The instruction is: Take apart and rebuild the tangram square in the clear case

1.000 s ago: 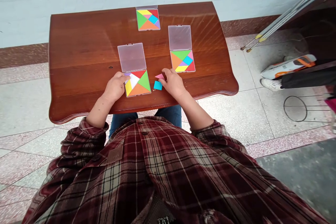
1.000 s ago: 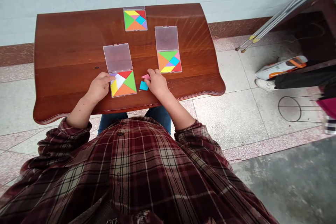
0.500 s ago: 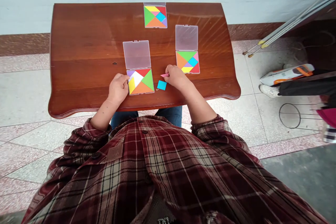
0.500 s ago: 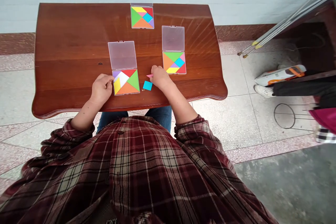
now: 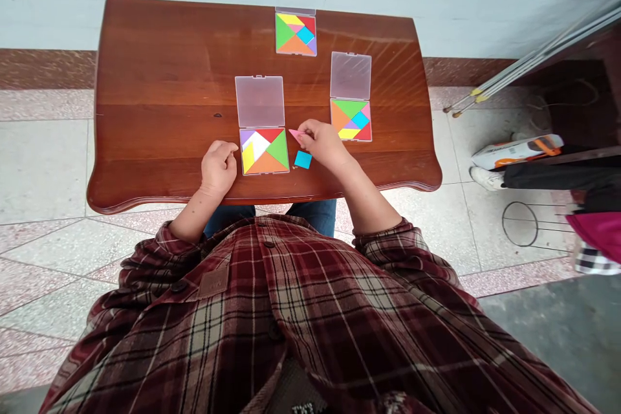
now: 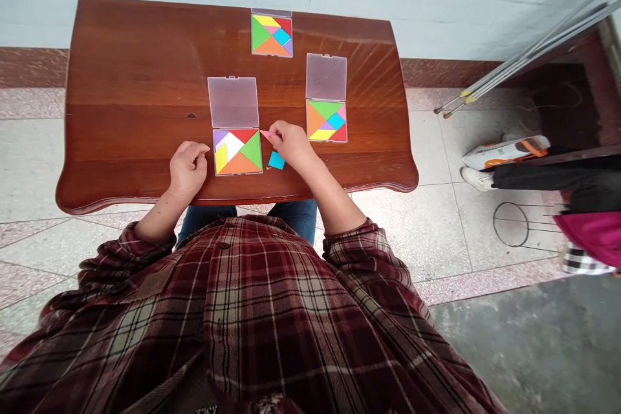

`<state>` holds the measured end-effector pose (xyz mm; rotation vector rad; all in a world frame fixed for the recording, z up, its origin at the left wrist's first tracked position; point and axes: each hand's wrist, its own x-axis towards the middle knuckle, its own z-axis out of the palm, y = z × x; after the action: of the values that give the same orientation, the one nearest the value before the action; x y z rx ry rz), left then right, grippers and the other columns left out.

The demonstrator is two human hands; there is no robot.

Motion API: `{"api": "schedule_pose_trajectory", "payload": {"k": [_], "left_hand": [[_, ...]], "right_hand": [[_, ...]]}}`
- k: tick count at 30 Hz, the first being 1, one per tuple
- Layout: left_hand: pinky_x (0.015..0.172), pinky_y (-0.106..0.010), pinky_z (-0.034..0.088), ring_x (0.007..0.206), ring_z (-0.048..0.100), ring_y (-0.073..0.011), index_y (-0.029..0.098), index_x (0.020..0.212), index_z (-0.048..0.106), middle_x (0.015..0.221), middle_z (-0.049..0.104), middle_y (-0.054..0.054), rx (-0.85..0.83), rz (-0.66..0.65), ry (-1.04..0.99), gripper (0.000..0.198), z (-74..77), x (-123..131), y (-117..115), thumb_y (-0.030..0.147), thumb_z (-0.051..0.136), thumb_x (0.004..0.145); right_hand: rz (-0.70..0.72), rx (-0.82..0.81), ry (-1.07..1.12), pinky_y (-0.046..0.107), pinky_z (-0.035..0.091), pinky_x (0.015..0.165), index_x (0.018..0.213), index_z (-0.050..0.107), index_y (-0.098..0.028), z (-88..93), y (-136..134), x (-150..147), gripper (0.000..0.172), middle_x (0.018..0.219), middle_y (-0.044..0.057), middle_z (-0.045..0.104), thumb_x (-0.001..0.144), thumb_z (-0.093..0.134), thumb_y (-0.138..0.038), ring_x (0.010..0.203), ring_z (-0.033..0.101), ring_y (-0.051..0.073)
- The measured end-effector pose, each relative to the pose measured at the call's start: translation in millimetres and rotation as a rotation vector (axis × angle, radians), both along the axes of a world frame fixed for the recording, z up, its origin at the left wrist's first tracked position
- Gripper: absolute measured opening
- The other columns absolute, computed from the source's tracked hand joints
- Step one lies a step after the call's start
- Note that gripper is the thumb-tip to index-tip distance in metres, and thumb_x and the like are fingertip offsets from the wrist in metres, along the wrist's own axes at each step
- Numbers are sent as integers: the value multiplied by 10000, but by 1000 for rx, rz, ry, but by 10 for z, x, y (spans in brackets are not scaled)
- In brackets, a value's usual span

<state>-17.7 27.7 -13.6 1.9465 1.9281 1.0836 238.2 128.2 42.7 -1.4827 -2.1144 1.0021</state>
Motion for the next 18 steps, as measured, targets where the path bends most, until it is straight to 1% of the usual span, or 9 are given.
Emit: {"api": "schedule_pose_trajectory", "payload": {"k": [4,7,9,11,13,16,18], "left_hand": [[783,-297,522,854,630,-169,194,881,647,905,677,-46,-1,8,-1,239,-8,11,-3,83,457,789],[780,-293,518,853,623,-168,195,879,644,892,670,-44,-9,5,-9,239,-18,12,-2,74,463,781],[785,-297,515,852,617,-170,198,879,641,888,663,-40,-24,3,-17,239,-18,16,-1,71,463,781],[789,-302,515,852,614,-173,203,871,638,881,658,-36,-36,1,-28,236,-11,23,-1,73,461,784],[785,-305,515,847,613,-176,208,862,637,876,656,-33,-43,-2,-38,234,0,31,-2,77,457,788],[775,-306,514,831,611,-177,210,855,641,867,655,-30,-40,1,-48,235,10,39,-1,84,454,790],[771,-306,513,827,611,-176,210,851,644,862,654,-30,-32,2,-49,234,7,41,1,89,453,793]], "right_hand": [[48,-17,133,291,417,743,746,624,-192,-78,-32,-235,98,754,-1,616,817,571,-235,755,534,146],[48,-103,199,274,398,692,726,615,-189,-146,-40,-407,89,706,-20,588,797,569,-214,689,502,128],[17,-160,227,263,384,650,727,596,-189,-188,-42,-505,71,664,-37,551,791,565,-195,631,477,113],[-8,-190,228,255,377,627,717,576,-193,-226,-45,-583,72,635,-48,520,787,564,-180,598,473,106],[7,-214,215,250,379,618,712,569,-196,-255,-51,-638,90,612,-54,505,799,556,-181,585,489,106],[40,-247,178,251,394,622,720,580,-196,-267,-67,-680,109,599,-53,519,820,537,-188,573,510,109],[44,-265,128,253,404,628,727,591,-193,-244,-77,-694,114,604,-48,537,820,529,-176,574,515,110]]}}
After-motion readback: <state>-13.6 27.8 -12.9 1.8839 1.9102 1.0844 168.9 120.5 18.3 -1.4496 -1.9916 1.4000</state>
